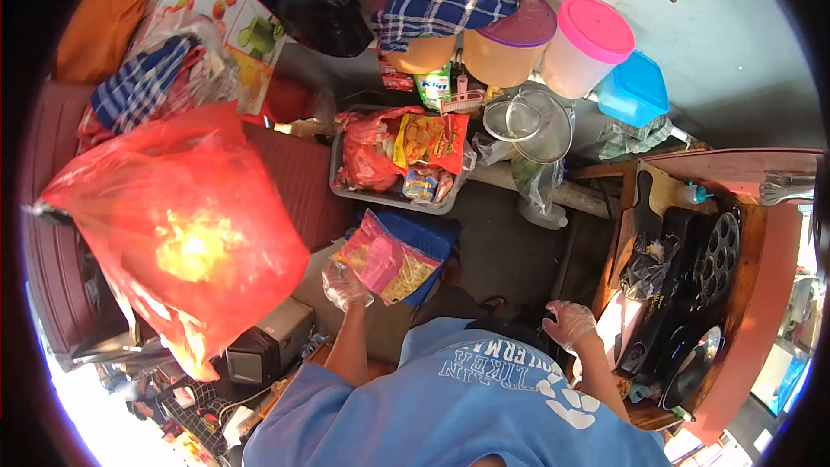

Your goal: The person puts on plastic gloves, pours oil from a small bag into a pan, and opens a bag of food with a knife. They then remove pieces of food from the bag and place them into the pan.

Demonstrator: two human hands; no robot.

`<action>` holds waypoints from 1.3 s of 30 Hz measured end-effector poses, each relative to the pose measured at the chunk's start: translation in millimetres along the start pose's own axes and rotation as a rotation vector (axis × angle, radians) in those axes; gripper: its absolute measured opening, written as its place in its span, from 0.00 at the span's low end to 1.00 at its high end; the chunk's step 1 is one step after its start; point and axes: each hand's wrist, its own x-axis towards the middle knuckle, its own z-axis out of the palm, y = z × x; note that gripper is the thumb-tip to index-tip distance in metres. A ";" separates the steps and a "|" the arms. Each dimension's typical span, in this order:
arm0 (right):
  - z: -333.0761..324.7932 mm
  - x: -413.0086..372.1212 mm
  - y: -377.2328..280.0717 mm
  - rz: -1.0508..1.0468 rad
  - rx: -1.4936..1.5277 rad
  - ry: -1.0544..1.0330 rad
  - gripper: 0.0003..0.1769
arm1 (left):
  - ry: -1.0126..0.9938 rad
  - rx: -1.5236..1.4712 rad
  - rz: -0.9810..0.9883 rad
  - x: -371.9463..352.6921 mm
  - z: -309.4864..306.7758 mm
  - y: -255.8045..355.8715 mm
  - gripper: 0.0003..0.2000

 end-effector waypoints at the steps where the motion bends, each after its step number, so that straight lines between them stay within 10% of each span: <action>1: 4.0 0.7 2.9 0.013 0.024 0.016 0.26 | -0.097 0.049 0.151 6.9 17.2 21.6 0.12; 4: 16.2 -2.6 10.1 0.039 0.081 0.005 0.26 | -0.439 0.394 0.631 32.3 74.9 139.8 0.08; 15: 100.9 -15.1 39.5 0.237 0.282 -0.044 0.24 | -0.907 1.115 0.225 138.8 325.0 186.4 0.21; 17: 113.1 -16.2 39.8 0.279 0.321 -0.109 0.25 | -0.911 1.266 0.645 164.5 345.0 154.9 0.23; 31: 127.6 -19.3 30.4 0.259 0.475 -0.003 0.23 | -0.986 1.426 0.704 162.1 311.6 212.0 0.17; 39: 128.0 -23.1 29.2 0.255 0.472 0.063 0.21 | -0.695 0.758 0.978 147.0 255.9 175.0 0.20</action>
